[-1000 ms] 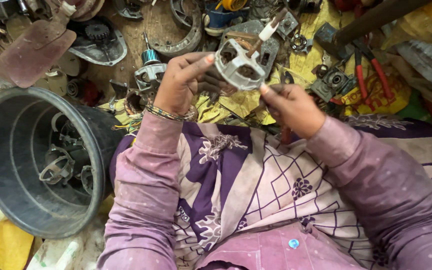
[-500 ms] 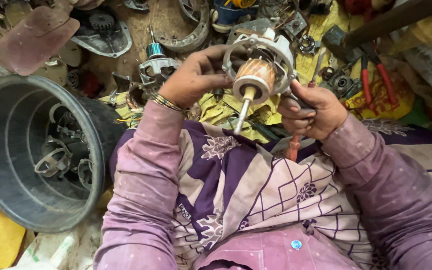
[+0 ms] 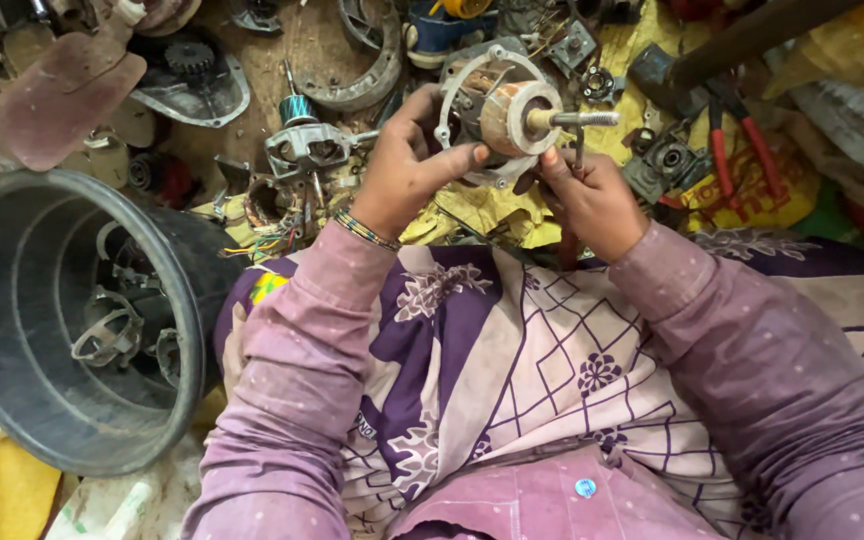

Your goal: The person uses a red-handled screwdriver to pry and adjust components inside a disassembled motor housing. They repeatedly insert the tool into slots, rotate the housing, and reposition parts while seated on the floor.

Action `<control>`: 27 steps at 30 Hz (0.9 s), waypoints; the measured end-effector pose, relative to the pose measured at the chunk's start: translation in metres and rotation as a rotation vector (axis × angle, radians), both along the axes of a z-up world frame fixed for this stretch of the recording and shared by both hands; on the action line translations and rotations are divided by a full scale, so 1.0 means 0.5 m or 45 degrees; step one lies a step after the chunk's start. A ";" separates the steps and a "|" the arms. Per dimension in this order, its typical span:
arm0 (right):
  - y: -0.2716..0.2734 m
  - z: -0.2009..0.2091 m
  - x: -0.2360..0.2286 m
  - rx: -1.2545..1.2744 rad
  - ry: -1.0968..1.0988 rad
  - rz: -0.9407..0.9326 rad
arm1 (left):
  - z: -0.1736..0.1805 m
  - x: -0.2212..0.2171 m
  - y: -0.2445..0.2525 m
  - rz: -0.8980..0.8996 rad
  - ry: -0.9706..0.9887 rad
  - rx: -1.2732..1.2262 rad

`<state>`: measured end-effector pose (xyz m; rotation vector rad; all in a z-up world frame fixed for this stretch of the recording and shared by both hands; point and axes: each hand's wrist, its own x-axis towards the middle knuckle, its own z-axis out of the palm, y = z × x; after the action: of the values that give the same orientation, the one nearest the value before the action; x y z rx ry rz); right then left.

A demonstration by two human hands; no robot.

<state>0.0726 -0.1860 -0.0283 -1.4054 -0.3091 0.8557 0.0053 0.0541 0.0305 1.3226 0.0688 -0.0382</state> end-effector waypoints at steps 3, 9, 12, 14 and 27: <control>-0.005 -0.008 0.001 -0.030 -0.081 0.010 | 0.020 0.001 0.005 -0.053 0.118 -0.131; -0.003 -0.029 -0.010 -0.131 -0.204 0.062 | 0.044 -0.009 0.013 -0.074 0.507 -0.189; 0.000 -0.039 -0.024 -0.004 -0.129 0.059 | 0.034 -0.007 0.001 -0.079 0.517 -0.407; -0.002 -0.045 -0.029 0.067 -0.102 0.037 | 0.025 -0.003 -0.004 -0.197 0.395 -0.674; -0.010 0.068 0.064 -0.605 0.065 -0.204 | 0.002 -0.011 0.055 0.272 -0.041 -0.999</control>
<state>0.1047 -0.1909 0.0058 -1.8163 0.0543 0.8631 -0.0001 0.0818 0.0316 0.5268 0.1500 0.1273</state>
